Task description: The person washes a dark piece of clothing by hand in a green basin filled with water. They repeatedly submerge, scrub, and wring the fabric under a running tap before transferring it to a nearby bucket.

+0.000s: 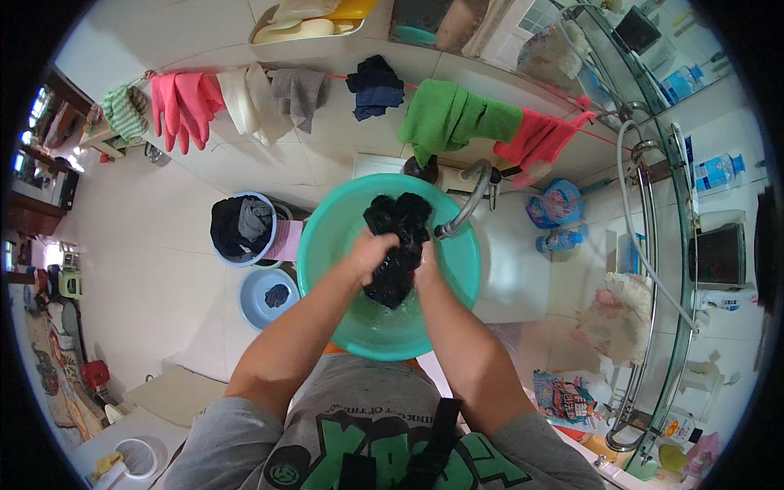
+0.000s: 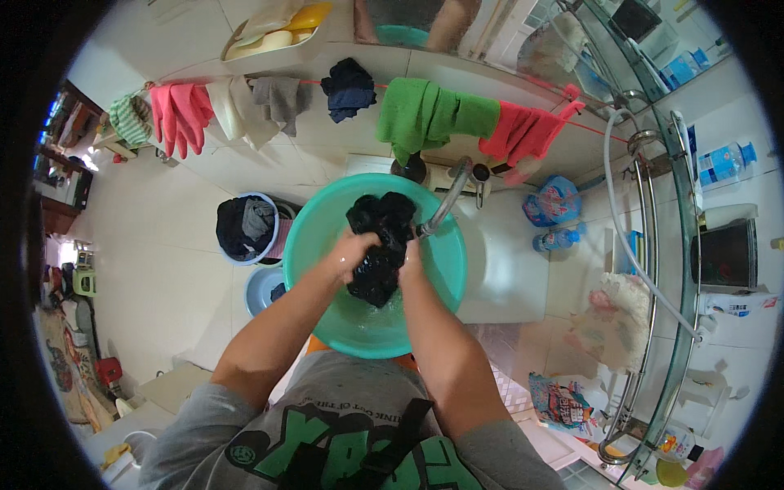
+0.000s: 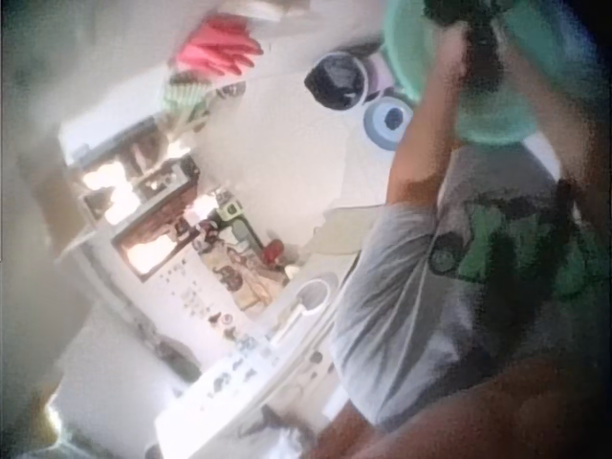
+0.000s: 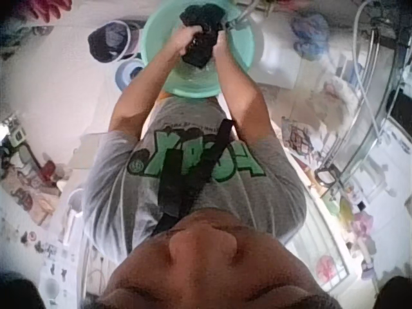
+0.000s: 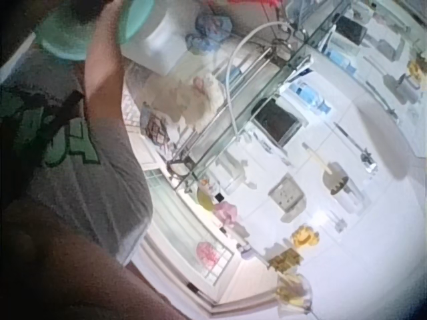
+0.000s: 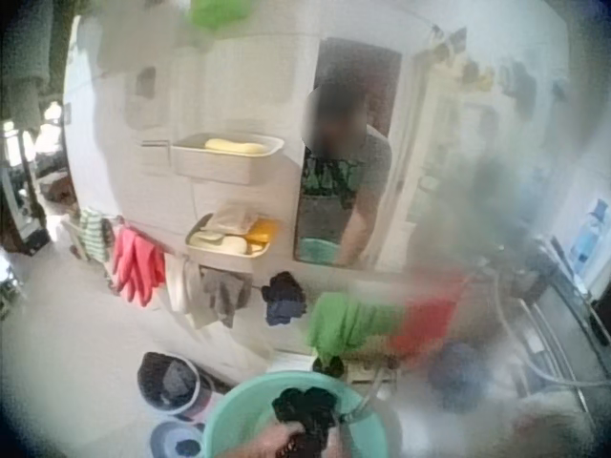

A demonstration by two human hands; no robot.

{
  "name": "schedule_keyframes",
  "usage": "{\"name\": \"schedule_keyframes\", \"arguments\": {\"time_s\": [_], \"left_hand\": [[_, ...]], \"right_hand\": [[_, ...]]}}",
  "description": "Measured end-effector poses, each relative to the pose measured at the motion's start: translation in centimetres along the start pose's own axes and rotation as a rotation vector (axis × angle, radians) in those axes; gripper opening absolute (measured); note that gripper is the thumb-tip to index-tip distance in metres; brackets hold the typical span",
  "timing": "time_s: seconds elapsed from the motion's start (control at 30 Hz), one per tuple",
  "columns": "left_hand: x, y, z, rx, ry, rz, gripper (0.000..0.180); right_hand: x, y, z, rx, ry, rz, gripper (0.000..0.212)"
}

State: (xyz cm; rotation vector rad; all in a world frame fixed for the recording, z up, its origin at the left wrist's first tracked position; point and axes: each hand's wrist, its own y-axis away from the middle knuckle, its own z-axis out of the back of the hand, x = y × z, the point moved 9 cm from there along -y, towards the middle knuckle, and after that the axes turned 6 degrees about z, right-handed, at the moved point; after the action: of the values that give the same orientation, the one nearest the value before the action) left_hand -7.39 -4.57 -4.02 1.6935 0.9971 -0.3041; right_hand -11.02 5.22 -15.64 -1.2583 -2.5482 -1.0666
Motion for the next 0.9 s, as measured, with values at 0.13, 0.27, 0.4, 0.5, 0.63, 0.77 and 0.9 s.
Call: {"name": "schedule_keyframes", "arguments": {"time_s": [0.13, 0.27, 0.4, 0.5, 0.63, 0.77, 0.9], "left_hand": [[-1.3, 2.2, -2.6, -0.145, -0.438, -0.421, 0.056], [-2.9, 3.1, -3.9, -0.404, -0.941, -0.670, 0.074], [-3.1, 2.8, -5.1, -0.284, -1.040, -0.621, 0.078], [-4.1, 1.7, -3.0, -0.265, -1.228, -0.548, 0.078], [-4.3, 2.0, 1.1, -0.221, -1.847, -0.384, 0.086], [-3.4, 6.2, -0.2, -0.153, -2.288, -0.461, 0.107], [0.8, 4.9, -2.4, 0.196, -2.336, -0.413, 0.120]], "right_hand": [[-0.4, -2.3, -2.7, 0.231, 0.022, -0.040, 0.045], [0.0, -0.3, -3.5, 0.141, 0.173, -0.114, 0.046], [1.0, 5.0, -1.6, -0.018, 0.402, -0.234, 0.048], [2.7, 8.9, -1.3, -0.005, 0.465, -0.220, 0.049], [7.3, 11.6, -4.4, 0.140, 0.905, 0.032, 0.053], [9.5, 14.2, -8.4, 0.202, 2.134, 0.503, 0.084], [5.1, 14.7, -9.3, 0.263, 2.688, 0.385, 0.101]]}}
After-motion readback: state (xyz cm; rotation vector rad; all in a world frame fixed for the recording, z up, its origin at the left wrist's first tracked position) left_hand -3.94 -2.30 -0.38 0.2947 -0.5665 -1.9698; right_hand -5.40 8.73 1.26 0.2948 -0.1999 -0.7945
